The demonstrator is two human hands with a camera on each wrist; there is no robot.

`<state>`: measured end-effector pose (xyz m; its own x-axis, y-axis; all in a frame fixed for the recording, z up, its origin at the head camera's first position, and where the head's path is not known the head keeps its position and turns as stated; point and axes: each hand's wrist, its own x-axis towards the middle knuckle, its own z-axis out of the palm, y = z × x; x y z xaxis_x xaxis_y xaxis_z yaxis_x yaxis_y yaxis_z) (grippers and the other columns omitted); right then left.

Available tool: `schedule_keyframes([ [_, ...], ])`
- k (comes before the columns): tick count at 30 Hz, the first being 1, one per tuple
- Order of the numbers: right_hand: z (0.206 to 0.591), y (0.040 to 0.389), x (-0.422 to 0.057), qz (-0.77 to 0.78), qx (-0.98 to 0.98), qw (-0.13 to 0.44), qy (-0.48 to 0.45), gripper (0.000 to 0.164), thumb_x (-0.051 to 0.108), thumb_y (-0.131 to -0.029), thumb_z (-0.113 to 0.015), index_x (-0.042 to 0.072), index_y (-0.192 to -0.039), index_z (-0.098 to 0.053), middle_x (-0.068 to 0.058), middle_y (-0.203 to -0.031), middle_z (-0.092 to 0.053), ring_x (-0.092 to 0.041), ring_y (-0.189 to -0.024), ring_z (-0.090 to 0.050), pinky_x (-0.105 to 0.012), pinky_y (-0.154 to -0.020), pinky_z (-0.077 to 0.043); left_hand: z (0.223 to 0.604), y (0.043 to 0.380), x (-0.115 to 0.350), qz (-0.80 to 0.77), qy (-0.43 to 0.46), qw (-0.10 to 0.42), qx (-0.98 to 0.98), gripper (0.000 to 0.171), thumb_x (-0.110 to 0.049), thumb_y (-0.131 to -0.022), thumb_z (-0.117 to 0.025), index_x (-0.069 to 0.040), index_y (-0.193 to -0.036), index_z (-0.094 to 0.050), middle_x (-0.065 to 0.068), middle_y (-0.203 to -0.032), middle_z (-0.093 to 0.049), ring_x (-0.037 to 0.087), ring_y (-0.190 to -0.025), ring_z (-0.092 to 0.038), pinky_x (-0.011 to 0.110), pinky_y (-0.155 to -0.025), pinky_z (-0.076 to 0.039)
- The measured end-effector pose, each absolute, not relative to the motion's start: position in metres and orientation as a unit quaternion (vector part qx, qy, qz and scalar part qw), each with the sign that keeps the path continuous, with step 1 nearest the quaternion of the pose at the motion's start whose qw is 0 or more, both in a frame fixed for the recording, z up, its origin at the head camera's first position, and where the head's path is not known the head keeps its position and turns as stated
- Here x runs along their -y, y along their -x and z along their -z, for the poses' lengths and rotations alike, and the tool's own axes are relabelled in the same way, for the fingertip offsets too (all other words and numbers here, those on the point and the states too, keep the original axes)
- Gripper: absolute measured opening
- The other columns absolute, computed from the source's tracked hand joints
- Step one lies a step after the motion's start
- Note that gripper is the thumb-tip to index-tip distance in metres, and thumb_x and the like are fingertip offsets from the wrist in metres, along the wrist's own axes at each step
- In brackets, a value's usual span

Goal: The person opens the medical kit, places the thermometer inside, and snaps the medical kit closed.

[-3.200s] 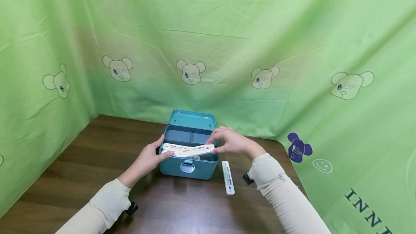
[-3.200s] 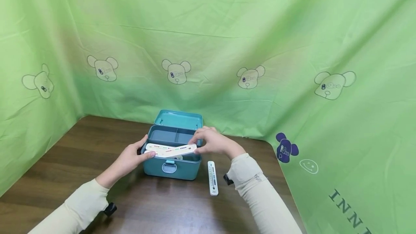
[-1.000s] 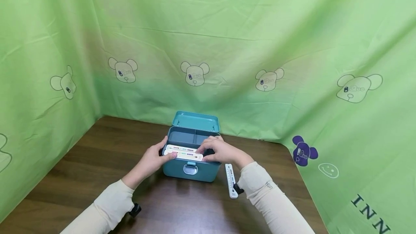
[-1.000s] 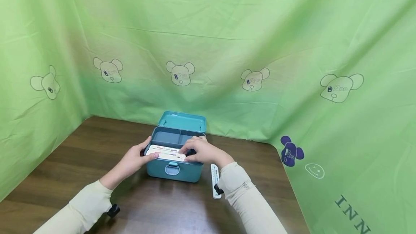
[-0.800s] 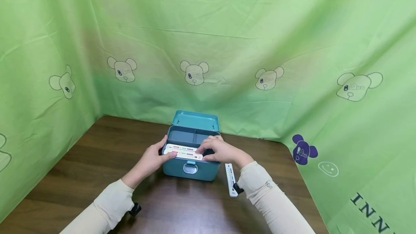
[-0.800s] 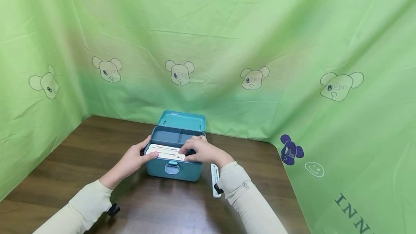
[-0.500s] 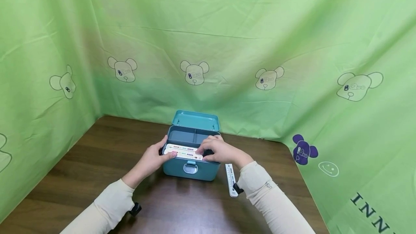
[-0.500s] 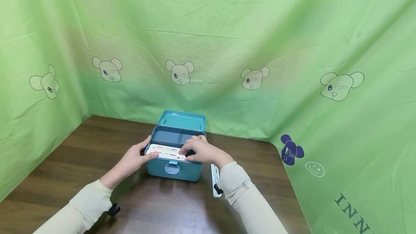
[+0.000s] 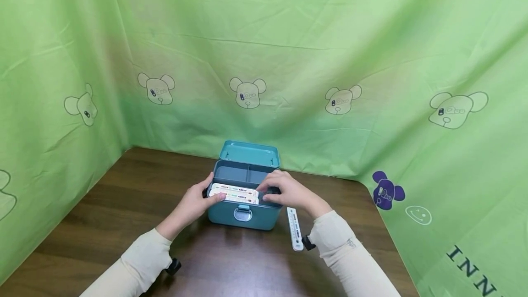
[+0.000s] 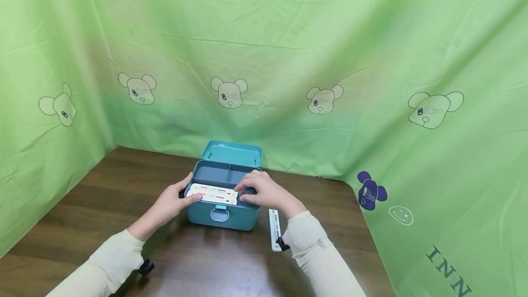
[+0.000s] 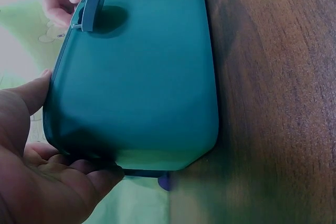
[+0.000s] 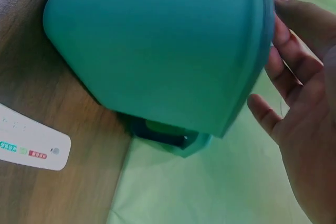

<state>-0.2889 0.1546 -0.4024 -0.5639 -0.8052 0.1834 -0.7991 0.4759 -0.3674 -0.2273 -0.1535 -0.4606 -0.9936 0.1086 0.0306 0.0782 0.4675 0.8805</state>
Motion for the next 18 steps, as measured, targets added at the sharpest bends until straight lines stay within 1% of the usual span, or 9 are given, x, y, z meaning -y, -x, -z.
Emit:
schedule_keyframes([
  [4, 0.404, 0.282, -0.17, 0.233, -0.859, -0.05, 0.454, 0.02, 0.017, -0.094, -0.075, 0.016, -0.114, -0.076, 0.008, -0.109, -0.071, -0.013, -0.105, -0.058, -0.044, -0.096, -0.045, 0.461, 0.226, 0.152, -0.514, -0.055, 0.015, -0.856, 0.1, -0.053, -0.09, -0.075, -0.006, -0.162, -0.024, 0.015, -0.166, -0.031, 0.035, -0.152, -0.031, 0.055, -0.121, -0.031],
  [9, 0.405, 0.269, -0.186, 0.267, -0.85, -0.12, 0.438, 0.022, 0.013, -0.091, -0.077, 0.016, -0.113, -0.076, 0.008, -0.104, -0.071, -0.013, -0.102, -0.06, -0.039, -0.09, -0.049, 0.462, 0.226, 0.152, -0.516, -0.055, 0.013, -0.854, 0.1, -0.053, -0.09, -0.075, -0.006, -0.163, -0.023, 0.016, -0.166, -0.031, 0.035, -0.152, -0.031, 0.055, -0.121, -0.031],
  [14, 0.408, 0.255, -0.198, 0.292, -0.849, -0.149, 0.415, 0.023, 0.012, -0.091, -0.078, 0.017, -0.113, -0.076, 0.009, -0.104, -0.072, -0.012, -0.103, -0.06, -0.036, -0.09, -0.05, 0.464, 0.228, 0.153, -0.514, -0.056, 0.011, -0.856, 0.101, -0.054, -0.09, -0.074, -0.006, -0.163, -0.023, 0.015, -0.166, -0.031, 0.035, -0.152, -0.03, 0.054, -0.121, -0.031],
  [18, 0.414, 0.247, -0.205, 0.306, -0.845, -0.176, 0.401, 0.024, 0.009, -0.089, -0.079, 0.013, -0.112, -0.076, 0.006, -0.103, -0.072, -0.013, -0.102, -0.06, -0.035, -0.09, -0.049, 0.464, 0.228, 0.154, -0.512, -0.057, 0.013, -0.857, 0.102, -0.055, -0.09, -0.074, -0.007, -0.163, -0.022, 0.015, -0.166, -0.03, 0.035, -0.153, -0.03, 0.055, -0.121, -0.031],
])
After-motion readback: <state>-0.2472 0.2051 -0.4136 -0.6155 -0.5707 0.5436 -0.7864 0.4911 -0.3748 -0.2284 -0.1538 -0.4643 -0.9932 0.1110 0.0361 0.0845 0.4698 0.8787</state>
